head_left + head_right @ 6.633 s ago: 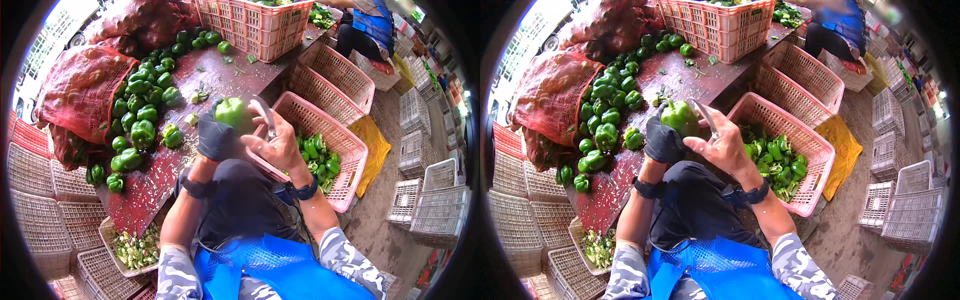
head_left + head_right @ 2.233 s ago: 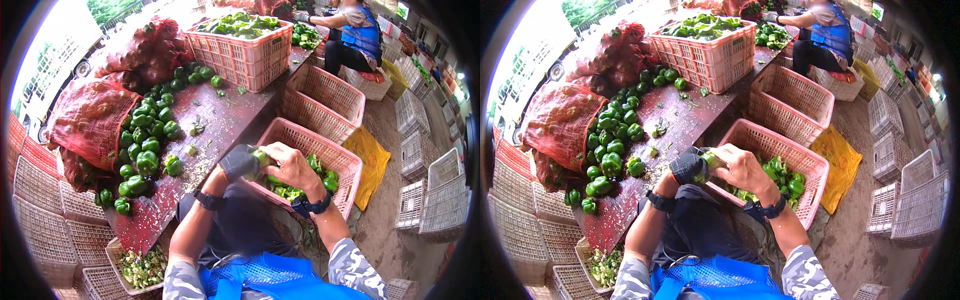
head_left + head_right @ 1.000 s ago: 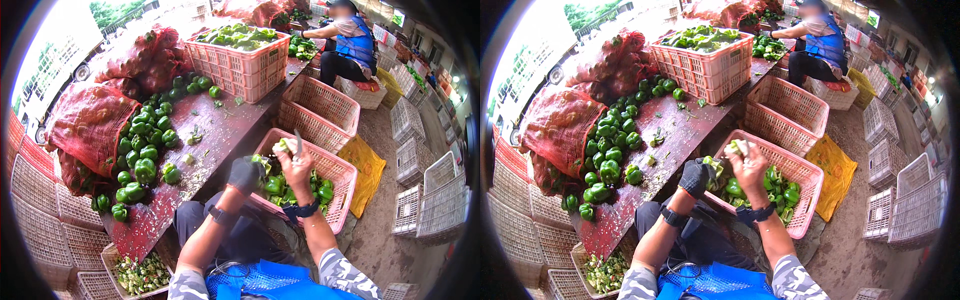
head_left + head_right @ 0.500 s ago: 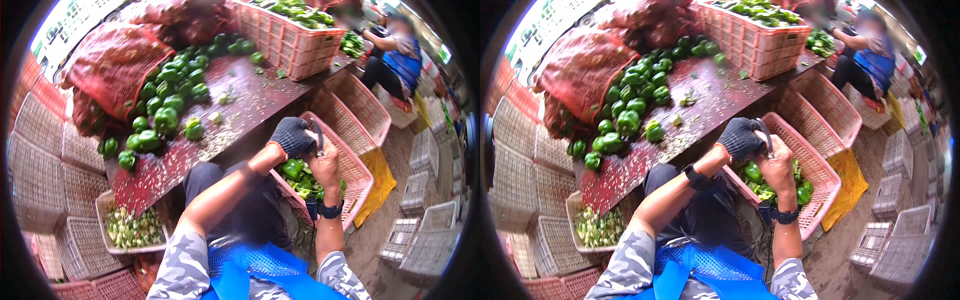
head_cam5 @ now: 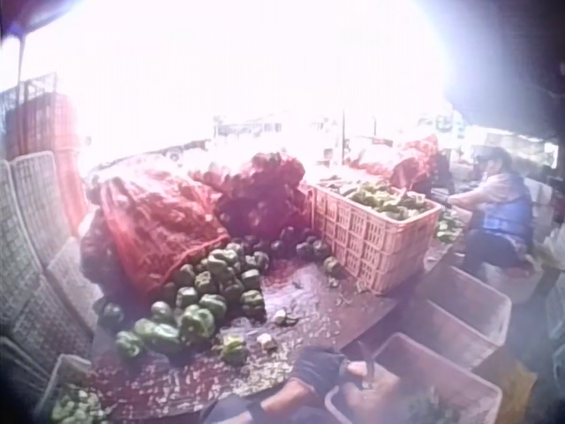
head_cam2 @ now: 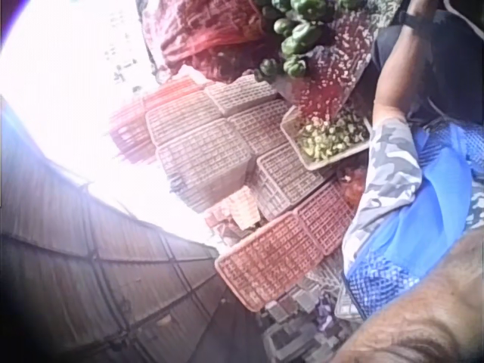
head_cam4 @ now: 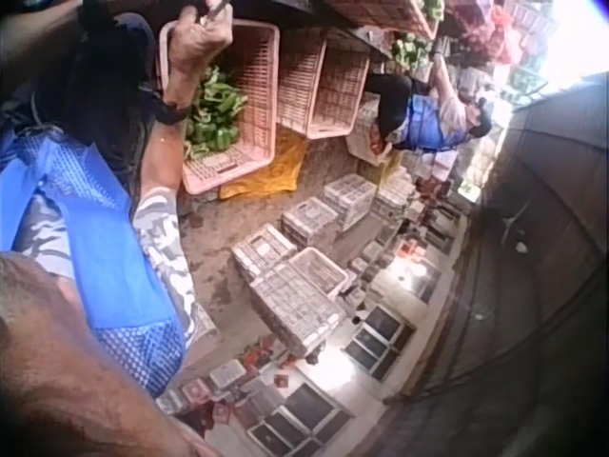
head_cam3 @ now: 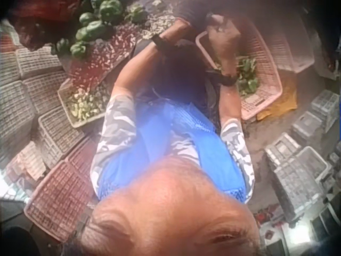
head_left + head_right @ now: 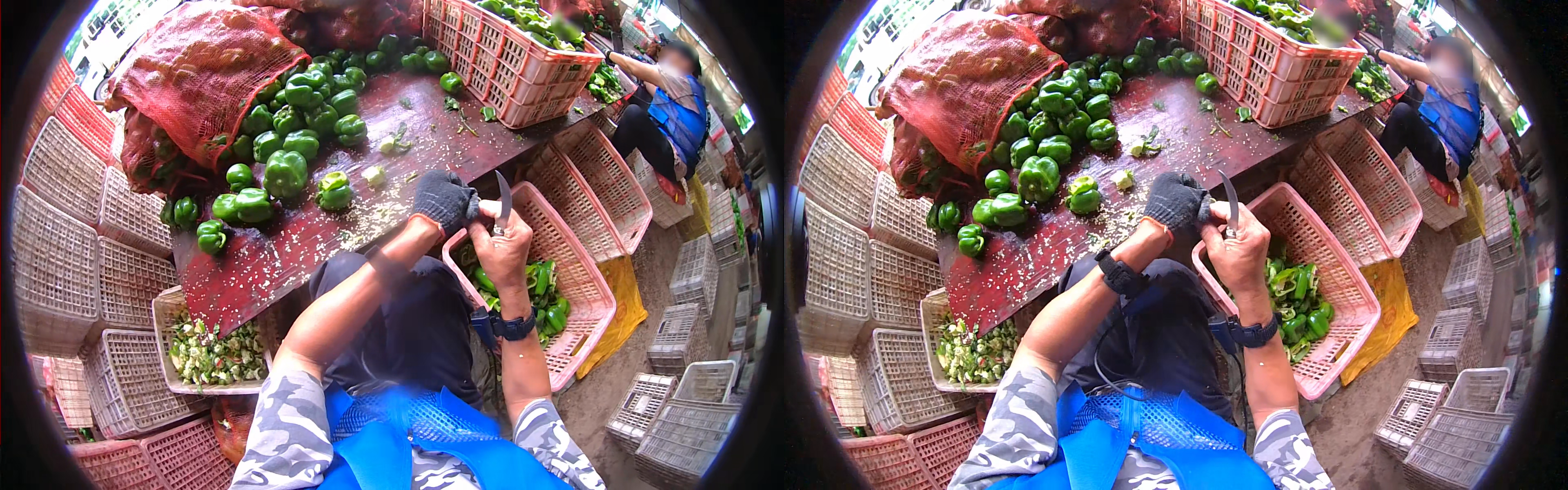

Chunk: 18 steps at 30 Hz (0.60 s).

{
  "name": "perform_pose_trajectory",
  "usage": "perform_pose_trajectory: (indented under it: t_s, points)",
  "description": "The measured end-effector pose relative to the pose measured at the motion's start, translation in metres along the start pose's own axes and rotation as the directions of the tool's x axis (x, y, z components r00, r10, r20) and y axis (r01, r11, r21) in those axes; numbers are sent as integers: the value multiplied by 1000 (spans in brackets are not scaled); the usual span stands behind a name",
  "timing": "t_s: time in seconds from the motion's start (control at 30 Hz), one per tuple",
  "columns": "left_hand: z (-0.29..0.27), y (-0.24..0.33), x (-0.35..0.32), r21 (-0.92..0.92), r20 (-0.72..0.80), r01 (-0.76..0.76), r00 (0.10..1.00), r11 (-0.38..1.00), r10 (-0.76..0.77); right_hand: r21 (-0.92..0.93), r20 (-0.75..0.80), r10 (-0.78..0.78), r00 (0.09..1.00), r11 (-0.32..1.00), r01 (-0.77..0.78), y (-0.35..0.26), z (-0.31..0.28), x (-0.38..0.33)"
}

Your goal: Sort and trim stems or damaged parts from green bell peppers using a knife.

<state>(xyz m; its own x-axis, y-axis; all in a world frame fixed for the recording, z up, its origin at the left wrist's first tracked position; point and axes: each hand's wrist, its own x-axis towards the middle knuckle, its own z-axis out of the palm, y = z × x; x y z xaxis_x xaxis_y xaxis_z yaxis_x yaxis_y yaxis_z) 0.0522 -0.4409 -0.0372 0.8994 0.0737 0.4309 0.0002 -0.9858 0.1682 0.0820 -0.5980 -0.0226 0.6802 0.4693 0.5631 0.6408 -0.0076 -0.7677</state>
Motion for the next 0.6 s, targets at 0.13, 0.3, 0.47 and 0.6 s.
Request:
perform_pose_trajectory:
  t_s: [0.13, 0.3, 0.47, 0.6]
  points:
    - [18, -12, -3, 130, 88, 150, 983, 980, -162, 31, 38, -15, 999, 999, 14, 4, 9, 1]
    - [31, -25, -6, -5, 141, 305, 943, 952, -302, 56, 102, -2, 995, 998, -4, 9, 19, 6]
    - [20, -41, 2, 51, 270, 322, 907, 945, -324, 198, 192, 75, 979, 974, -114, 10, 30, 2]
    - [5, -89, 7, 94, 219, 243, 941, 966, -258, 87, 226, -23, 974, 996, 4, 17, 34, -8]
